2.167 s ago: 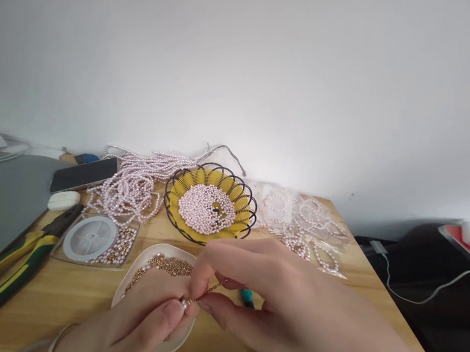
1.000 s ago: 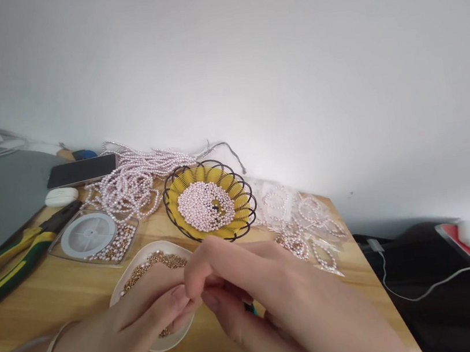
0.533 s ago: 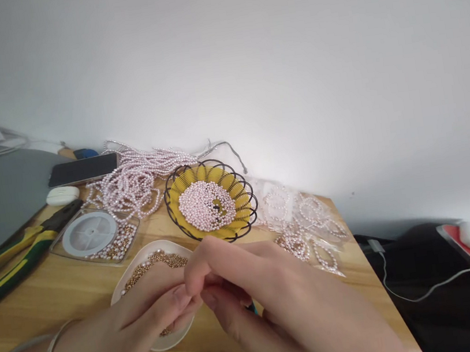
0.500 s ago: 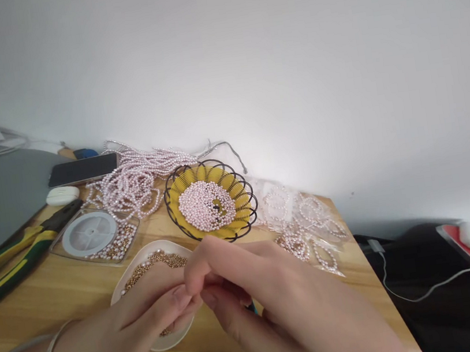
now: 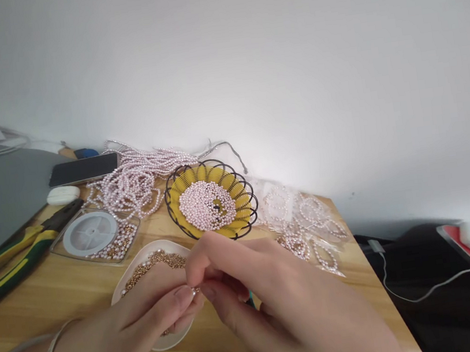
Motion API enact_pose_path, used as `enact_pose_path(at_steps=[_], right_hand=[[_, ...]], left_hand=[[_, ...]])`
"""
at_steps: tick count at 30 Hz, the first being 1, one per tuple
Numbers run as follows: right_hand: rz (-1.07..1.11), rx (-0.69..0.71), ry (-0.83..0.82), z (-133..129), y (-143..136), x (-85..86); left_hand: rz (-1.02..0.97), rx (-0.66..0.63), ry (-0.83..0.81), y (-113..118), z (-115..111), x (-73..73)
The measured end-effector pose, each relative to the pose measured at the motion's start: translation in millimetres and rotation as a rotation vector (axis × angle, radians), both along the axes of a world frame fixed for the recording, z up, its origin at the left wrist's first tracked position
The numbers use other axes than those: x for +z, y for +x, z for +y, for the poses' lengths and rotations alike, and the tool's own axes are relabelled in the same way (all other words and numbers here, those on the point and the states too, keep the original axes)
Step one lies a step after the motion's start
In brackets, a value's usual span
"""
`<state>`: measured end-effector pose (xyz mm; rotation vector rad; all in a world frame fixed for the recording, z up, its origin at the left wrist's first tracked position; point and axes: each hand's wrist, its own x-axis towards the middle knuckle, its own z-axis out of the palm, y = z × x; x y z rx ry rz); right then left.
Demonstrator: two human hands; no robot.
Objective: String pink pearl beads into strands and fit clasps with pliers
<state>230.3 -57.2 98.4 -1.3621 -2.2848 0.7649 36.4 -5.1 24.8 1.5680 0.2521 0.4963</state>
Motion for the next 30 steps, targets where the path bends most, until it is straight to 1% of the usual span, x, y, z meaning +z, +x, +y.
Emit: enact_pose_path(at_steps=[4,14,19,26,30], right_hand=[[-0.009,-0.002,0.007,-1.1,-0.2,0.3],[-0.019,-0.006,0.047,1.3,-3.9,1.5],[-0.004,-0.003,0.054,1.1,-4.5,2.4],[-0.016,-0.008,0.036,0.9,-3.5,3.6],[-0.043,-0.007,-0.008,0.6,-0.1,4.2]], left_hand=[[0.010,0.017,0.026,-0.1,0.5,1.7],[0.024,-0.008,-0.019,-0.3,0.3,2.6],[0.031,-0.009,0.008,-0.9,0.8,2.9],[0.033,-0.025,0.016,-0.6,0.4,0.4],[0.007,-0.068,0.025,0.4,0.6,0.6]])
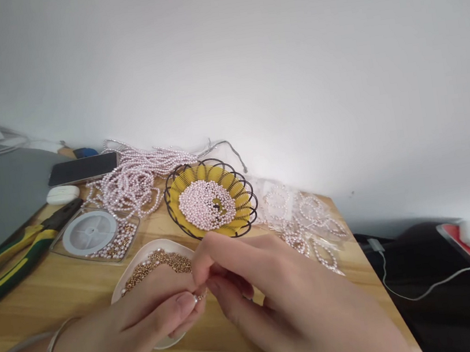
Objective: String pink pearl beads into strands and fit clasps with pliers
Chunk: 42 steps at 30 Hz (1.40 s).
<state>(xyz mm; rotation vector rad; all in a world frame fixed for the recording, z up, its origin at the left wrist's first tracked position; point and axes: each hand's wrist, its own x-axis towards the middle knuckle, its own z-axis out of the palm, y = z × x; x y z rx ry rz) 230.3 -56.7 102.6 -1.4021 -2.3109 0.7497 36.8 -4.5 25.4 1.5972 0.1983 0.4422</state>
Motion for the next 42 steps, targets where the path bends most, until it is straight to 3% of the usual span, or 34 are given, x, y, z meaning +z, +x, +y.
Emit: enact_pose_path(at_steps=[9,25,42], right_hand=[[0.004,0.047,-0.168,-3.1,6.7,-0.1],[0.010,0.039,-0.134,-3.5,8.7,-0.5],[-0.054,0.028,-0.222,-6.4,7.6,3.6]], left_hand=[[0.019,-0.094,-0.007,-0.2,0.5,-3.3],[0.048,-0.106,-0.075,0.6,-1.9,-4.1],[0.069,-0.141,-0.091,1.3,-3.1,-3.3]])
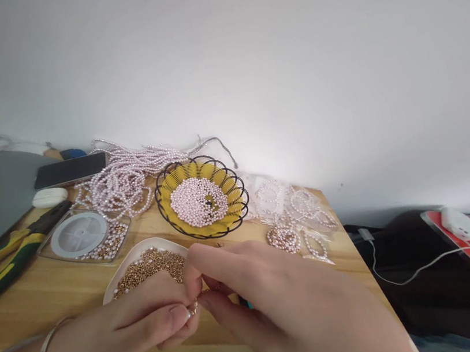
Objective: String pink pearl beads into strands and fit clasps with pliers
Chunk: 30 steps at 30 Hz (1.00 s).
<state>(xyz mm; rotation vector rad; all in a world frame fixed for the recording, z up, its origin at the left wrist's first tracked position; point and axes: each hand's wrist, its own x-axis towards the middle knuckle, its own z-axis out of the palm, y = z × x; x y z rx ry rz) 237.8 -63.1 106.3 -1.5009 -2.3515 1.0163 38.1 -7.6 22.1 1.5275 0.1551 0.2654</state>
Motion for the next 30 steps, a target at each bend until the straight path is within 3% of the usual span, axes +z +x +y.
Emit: enact_pose_path(at_steps=[11,30], right_hand=[[0.180,0.095,0.036,7.7,1.3,-0.6],[0.159,0.086,0.011,9.2,0.6,-1.0]], left_hand=[[0.030,0.009,0.046,-0.9,-1.3,2.3],[-0.006,0.003,0.103,-0.4,1.4,2.6]])
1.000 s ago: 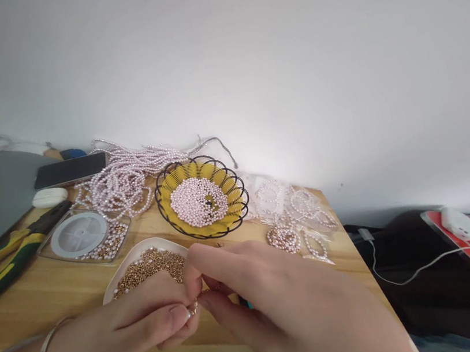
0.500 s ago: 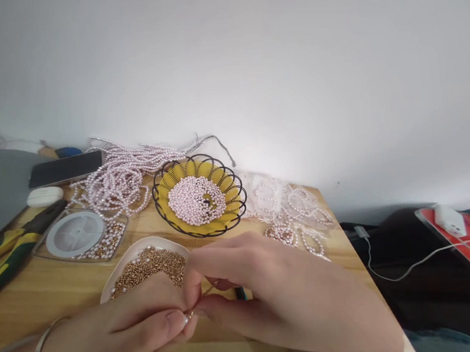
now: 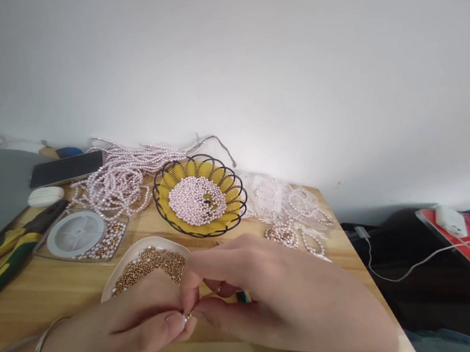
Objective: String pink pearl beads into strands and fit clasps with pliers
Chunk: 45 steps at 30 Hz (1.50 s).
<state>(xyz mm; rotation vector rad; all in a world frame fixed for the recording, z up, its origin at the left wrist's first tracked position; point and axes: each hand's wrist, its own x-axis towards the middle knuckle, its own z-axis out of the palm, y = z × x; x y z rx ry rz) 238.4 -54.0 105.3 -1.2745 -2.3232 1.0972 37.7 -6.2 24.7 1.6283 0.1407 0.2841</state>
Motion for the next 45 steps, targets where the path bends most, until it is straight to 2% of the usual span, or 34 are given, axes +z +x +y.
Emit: enact_pose_path(at_steps=[12,20,26,33,37,42,45], right_hand=[[0.010,0.025,0.036,0.3,-1.2,2.0],[0.126,0.011,0.043,2.2,-4.3,-0.3],[0.073,-0.028,0.062,-1.6,-5.8,4.0],[-0.044,-0.076,0.072,-2.8,-4.2,4.4],[-0.043,-0.059,0.071,-1.8,-4.5,3.6],[-0.002,-0.060,0.102,-0.7,-7.8,4.0],[0.042,-0.045,0.109,-0.4,-7.8,3.4]], left_hand=[[-0.025,0.005,0.036,1.5,1.1,-2.4],[-0.047,0.093,0.080,-0.9,-2.0,-2.9],[-0.119,0.180,0.331,0.0,-3.5,-8.9],[-0.050,0.258,0.586,-2.5,-4.0,-6.8],[-0.021,0.227,0.583,-3.1,-1.6,-3.3],[-0.038,0.194,0.490,-3.4,0.0,-4.2],[-0.019,0.217,0.468,-3.0,-1.0,-5.2]])
